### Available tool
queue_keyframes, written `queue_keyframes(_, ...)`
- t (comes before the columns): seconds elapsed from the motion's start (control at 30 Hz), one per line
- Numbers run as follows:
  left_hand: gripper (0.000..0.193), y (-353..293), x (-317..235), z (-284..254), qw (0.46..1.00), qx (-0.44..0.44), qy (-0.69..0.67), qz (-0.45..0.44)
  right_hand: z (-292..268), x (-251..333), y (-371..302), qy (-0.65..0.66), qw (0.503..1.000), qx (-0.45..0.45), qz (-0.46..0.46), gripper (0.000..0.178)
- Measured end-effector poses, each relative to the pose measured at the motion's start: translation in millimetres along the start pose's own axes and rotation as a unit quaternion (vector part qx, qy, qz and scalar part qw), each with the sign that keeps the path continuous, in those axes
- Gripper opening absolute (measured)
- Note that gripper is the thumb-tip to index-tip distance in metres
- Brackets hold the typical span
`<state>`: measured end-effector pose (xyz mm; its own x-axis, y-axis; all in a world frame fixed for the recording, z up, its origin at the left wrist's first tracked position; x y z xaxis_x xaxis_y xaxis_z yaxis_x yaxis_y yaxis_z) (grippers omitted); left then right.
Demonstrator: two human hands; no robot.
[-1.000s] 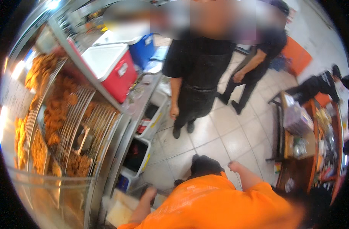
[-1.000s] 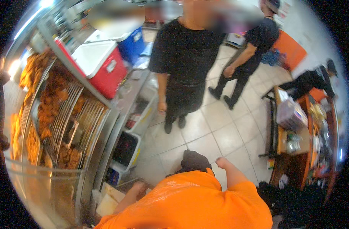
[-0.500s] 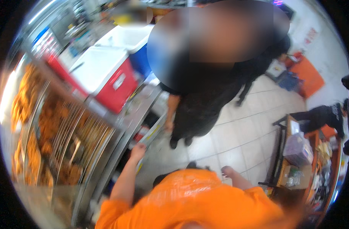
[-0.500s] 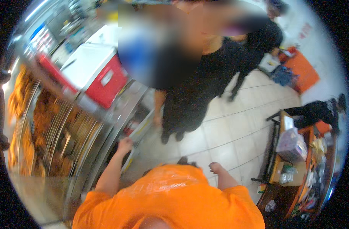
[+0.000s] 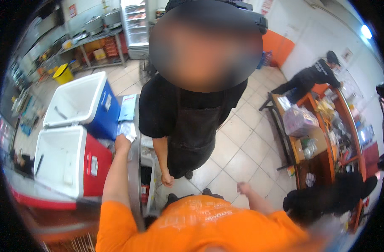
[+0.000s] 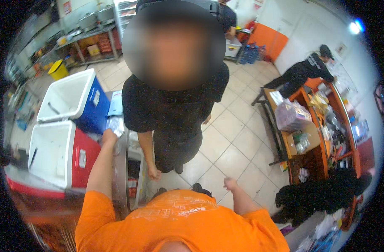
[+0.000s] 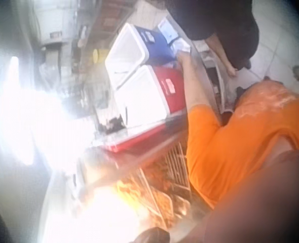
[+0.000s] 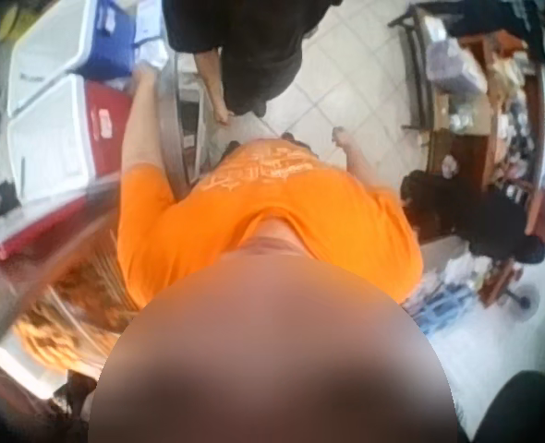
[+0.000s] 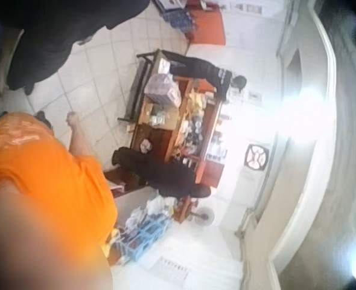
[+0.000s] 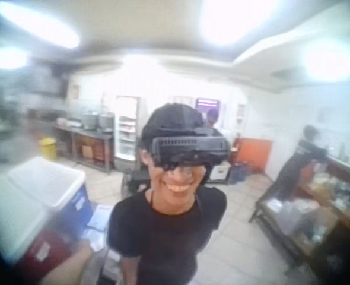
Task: The person assembles multiple small paper food containers by folding and taping them. They then place a plastic glove on their right hand and handle a tray of yellow food items before placing the containers into a plastic bag.
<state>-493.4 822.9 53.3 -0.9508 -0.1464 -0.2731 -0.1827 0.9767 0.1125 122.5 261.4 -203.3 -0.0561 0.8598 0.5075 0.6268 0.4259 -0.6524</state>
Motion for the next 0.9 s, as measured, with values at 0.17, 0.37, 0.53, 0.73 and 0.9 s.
queue_keyframes(0.17, 0.026, 52, 1, 46, 0.999, 0.011, 0.025, 0.029, 59, -140, -133, -0.120, 0.986, 0.071, 0.095, 0.025)
queue_keyframes(0.37, 0.024, 53, -1, 75, 0.995, -0.007, 0.036, 0.093, 76, -185, -227, -0.186, 0.976, 0.066, 0.089, 0.022)
queue_keyframes(0.53, 0.022, 53, -28, 41, 0.980, -0.060, 0.112, 0.152, 80, -184, -226, -0.227, 0.970, 0.065, 0.058, 0.021)
queue_keyframes(0.73, 0.021, 74, -93, -48, 0.916, -0.183, 0.270, 0.234, 74, -130, -107, -0.198, 0.980, 0.018, -0.018, 0.021)
queue_keyframes(0.9, 0.020, 69, -128, -140, 0.935, -0.235, 0.149, 0.220, 28, 19, -56, -0.074, 0.985, -0.068, -0.141, 0.033)
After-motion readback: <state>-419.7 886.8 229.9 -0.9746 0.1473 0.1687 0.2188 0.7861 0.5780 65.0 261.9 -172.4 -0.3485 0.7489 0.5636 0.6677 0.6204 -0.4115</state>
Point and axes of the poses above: each hand's wrist, its own y-axis towards the middle knuckle, its own z-axis out of the palm, x = y × z, the point moved 10 cm from there along y, towards the middle knuckle, and after that the axes turned 12 degrees about -x, right-handed, at the moved point
